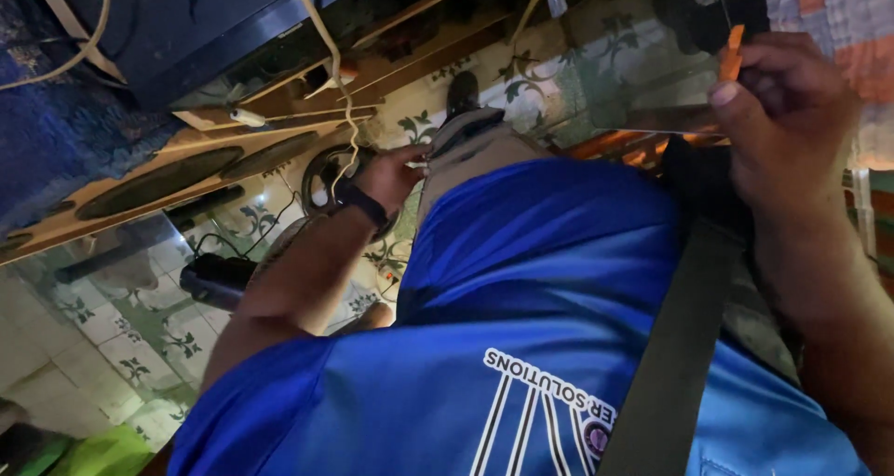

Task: The recorder retrieves a fiber optic connector and other components from a bag and installs them onto a network terminal.

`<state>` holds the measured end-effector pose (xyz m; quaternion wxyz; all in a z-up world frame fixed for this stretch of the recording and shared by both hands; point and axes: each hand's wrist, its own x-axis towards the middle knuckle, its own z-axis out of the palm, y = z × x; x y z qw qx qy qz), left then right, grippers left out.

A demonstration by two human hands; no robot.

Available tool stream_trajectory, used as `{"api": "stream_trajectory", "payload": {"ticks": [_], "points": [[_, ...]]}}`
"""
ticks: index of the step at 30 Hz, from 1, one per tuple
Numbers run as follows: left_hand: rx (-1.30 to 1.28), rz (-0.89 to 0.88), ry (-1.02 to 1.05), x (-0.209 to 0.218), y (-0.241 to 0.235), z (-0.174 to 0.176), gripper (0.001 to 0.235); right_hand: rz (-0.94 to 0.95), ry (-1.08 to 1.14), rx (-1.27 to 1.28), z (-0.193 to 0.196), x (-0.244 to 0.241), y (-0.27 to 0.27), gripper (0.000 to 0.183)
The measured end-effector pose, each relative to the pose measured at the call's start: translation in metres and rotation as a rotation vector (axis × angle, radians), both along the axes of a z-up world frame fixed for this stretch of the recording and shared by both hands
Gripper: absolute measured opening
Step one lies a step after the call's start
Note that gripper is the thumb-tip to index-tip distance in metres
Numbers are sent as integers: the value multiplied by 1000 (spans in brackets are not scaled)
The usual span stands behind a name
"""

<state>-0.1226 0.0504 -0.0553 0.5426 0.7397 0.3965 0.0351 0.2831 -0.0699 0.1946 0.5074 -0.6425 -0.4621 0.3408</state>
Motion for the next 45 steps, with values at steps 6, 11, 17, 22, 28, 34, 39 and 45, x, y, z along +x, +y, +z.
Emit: {"api": "stream_trajectory", "payload": {"ticks": [6,11,17,22,28,34,39,45], "points": [[160,223,99,2,-10,5,26,1,1,3,2,-3,3,21],[608,-199,167,-18,2,3,27,35,39,26,-7,-1,8,21],[609,-384,-37,-17,19,14,34,37,111,50,-7,-3,10,22],[-309,60,79,5,20,-5,20,13,42,18,-11,1,11,26],[523,-369,76,48,39,-38,23,14,67,22,-15,0,14,29],[690,-592,-31,162,64,-21,23,75,-41,21,-48,15,11,25],[330,-416,-78,225,55,1,23,4,-27,26,-30,1,18,27],[-95,-25,-581,225,25,191,55,18,-226,126,-26,1,12,27]]}}
